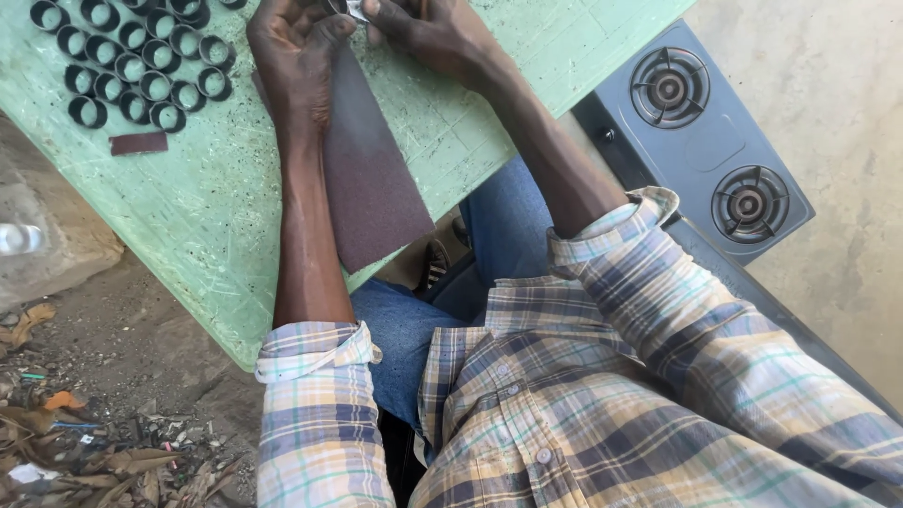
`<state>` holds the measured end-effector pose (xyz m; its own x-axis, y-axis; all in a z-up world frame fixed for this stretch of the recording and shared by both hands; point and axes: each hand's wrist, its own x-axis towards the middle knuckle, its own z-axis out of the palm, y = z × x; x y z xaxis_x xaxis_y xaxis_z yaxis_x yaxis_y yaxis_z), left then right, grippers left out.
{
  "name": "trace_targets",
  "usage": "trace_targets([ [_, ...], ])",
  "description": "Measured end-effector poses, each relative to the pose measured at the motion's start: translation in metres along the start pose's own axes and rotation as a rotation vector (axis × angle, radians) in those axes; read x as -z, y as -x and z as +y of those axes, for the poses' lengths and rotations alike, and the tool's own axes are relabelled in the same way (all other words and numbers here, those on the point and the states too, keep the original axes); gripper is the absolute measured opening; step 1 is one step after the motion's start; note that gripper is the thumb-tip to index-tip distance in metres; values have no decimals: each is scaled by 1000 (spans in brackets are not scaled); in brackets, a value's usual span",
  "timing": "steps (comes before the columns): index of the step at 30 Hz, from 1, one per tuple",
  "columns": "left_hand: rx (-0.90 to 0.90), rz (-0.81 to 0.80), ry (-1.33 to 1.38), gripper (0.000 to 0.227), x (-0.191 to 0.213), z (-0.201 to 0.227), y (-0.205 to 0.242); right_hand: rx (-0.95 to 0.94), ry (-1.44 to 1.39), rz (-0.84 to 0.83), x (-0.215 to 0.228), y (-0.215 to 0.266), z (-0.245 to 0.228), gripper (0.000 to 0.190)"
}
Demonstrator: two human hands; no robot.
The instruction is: Sand the edges of small black rings and clean them with a brush.
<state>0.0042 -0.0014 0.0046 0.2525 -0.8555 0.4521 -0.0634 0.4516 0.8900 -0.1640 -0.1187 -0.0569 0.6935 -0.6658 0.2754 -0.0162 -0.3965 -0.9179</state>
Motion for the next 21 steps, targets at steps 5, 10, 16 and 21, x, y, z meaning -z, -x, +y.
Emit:
trace_targets([
  [5,-3,-37,-48,23,6,-10,4,-138,265,17,-2,5,-19,29],
  [10,28,-78,-59,18,4,-11,8,-37,445,82,-29,-6,98,28],
  [16,119,-21,-87,20,11,-19,12,-124,368,255,-44,-7,84,32],
  [21,101,-5,-219,27,21,-42,11,-224,384,273,-43,-8,76,31],
])
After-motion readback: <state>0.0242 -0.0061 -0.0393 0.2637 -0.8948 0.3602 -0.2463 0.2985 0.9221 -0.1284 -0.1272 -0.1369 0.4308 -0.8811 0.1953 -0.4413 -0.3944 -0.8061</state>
